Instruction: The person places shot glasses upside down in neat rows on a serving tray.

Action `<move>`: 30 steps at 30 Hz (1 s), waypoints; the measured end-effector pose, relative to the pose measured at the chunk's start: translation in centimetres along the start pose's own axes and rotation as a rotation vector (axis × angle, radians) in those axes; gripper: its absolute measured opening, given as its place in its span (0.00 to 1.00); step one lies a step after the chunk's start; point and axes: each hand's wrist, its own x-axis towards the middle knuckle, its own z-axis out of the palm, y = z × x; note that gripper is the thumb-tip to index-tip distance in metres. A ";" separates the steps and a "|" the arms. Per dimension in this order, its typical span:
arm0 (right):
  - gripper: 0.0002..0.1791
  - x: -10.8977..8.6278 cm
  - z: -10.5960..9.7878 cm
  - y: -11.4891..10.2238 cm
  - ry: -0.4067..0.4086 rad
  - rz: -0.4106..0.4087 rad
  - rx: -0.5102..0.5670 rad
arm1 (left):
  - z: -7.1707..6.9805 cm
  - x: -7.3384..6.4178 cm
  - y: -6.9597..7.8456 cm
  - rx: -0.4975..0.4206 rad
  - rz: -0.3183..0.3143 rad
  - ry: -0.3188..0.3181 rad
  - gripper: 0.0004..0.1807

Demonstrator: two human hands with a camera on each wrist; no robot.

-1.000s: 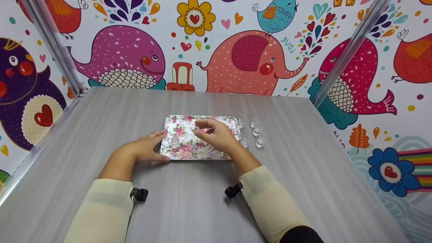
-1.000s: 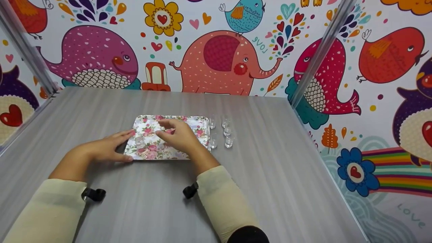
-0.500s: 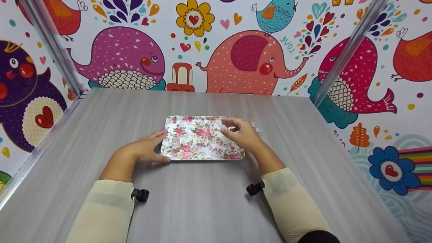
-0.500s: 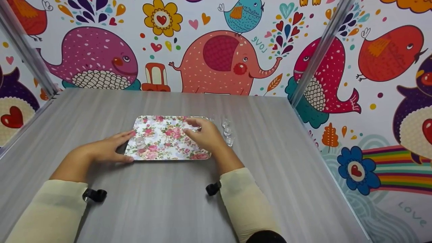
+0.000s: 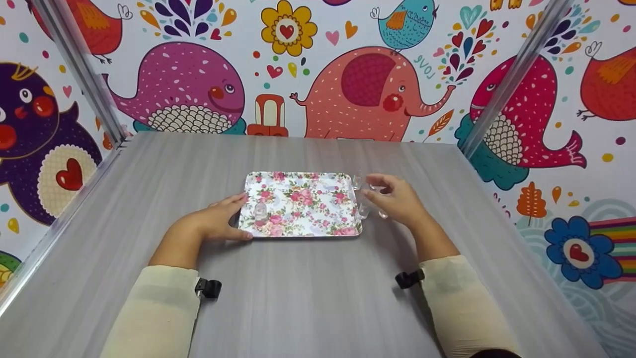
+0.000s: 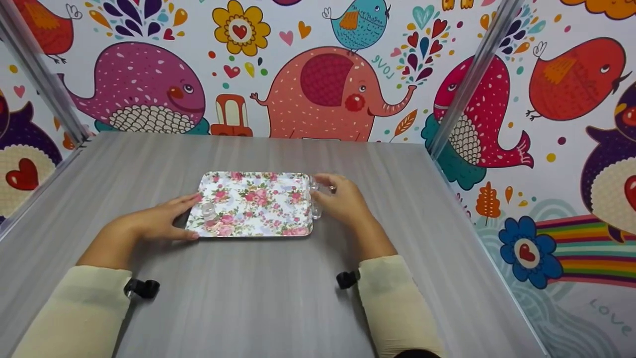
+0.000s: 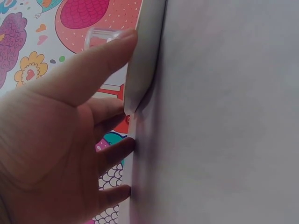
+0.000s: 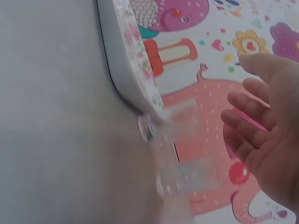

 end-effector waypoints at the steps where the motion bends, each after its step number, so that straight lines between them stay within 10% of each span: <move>1: 0.27 -0.1 -0.4 0.3 -0.003 0.025 -0.004 | 0.0 0.0 0.0 0.000 -0.001 -0.002 0.63; 18: 0.35 0.0 -4.1 3.8 -0.136 0.251 -0.028 | 0.2 0.1 -0.3 -0.006 -0.009 0.003 0.63; 30: 0.32 0.0 -2.8 7.0 -0.227 0.101 -0.087 | 0.0 -0.1 0.1 -0.002 -0.008 -0.001 0.63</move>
